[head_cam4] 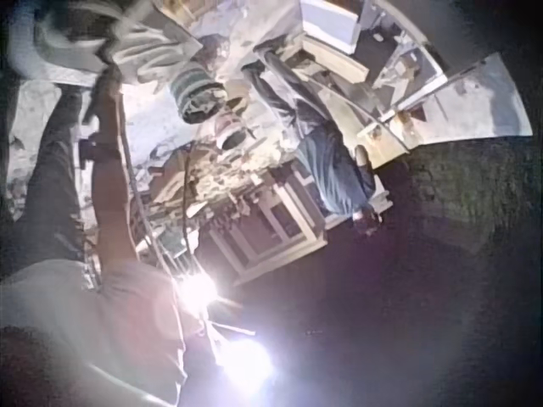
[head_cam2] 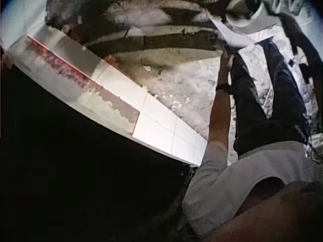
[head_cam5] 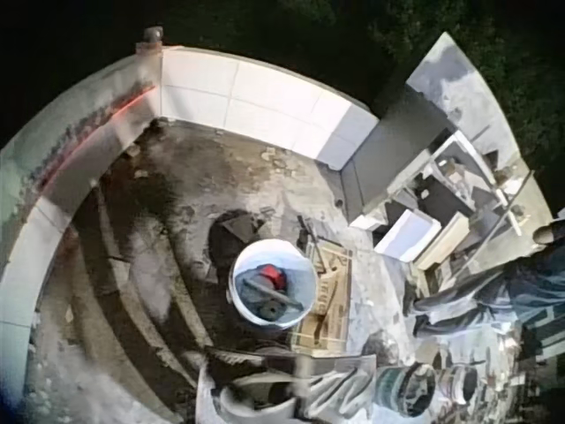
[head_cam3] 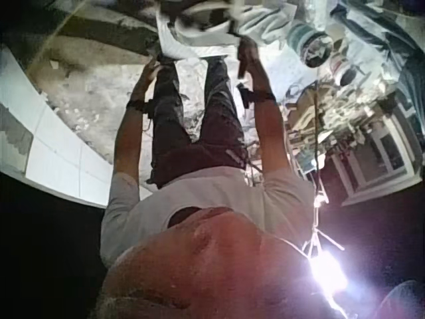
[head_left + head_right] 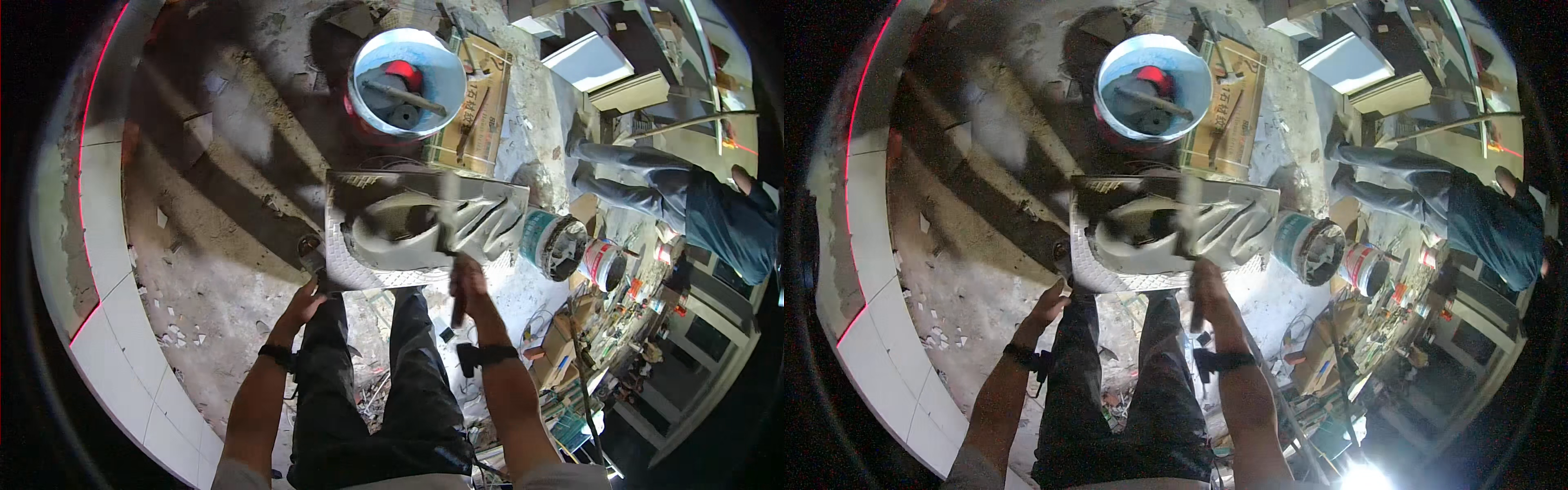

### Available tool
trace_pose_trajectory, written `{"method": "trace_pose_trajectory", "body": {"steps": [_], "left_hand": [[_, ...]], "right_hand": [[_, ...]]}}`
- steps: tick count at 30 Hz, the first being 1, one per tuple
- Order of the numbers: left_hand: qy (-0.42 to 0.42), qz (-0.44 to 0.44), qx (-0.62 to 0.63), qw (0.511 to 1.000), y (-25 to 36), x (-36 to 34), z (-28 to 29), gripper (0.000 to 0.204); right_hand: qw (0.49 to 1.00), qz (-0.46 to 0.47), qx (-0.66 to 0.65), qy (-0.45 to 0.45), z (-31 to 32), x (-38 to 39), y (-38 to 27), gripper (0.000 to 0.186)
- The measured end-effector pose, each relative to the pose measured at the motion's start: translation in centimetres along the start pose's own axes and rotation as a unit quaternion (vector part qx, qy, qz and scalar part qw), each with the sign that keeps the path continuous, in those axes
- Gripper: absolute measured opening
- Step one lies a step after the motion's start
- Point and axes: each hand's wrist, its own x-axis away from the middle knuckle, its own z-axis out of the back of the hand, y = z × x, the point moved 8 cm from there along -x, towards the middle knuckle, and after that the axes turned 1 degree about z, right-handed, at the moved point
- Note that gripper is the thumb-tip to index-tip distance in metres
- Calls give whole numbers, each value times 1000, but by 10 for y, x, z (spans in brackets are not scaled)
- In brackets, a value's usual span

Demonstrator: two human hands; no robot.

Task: Applying mortar to the back of a tile with a trowel and attaching it to a wall using a laser level as a guide.

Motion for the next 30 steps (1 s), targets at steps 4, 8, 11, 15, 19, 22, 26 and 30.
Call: {"method": "trace_pose_trajectory", "body": {"steps": [4, 8, 11, 15, 19, 22, 26, 30], "left_hand": [[-28, 4, 71, 997, 57, -11, -43, 52], [-10, 59, 241, 969, 10, -3, -33, 55], [-38, 85, 243, 966, 7, -5, -41, 58], [-78, 32, 203, 976, 43, -11, -55, 64], [-70, 30, 205, 976, 24, -9, -45, 64], [-48, 16, 191, 980, 13, -10, -38, 64], [-39, 49, 180, 982, 23, -2, -39, 62], [-53, 22, 167, 984, 22, -4, -40, 61]], "right_hand": [[987, -77, -129, 61, 50, 6, 24, 31], [993, -48, -101, -35, -61, 15, 75, 38], [995, -55, 20, -74, -111, 18, 101, 38], [786, 195, 587, 20, -83, 9, 50, 31], [736, 173, 646, 106, 6, 20, 5, 32], [832, 175, 518, 95, 61, 34, 10, 33], [952, 38, 303, 23, 55, 47, 1, 34], [996, 40, 75, 15, -2, 1, -24, 30]]}}
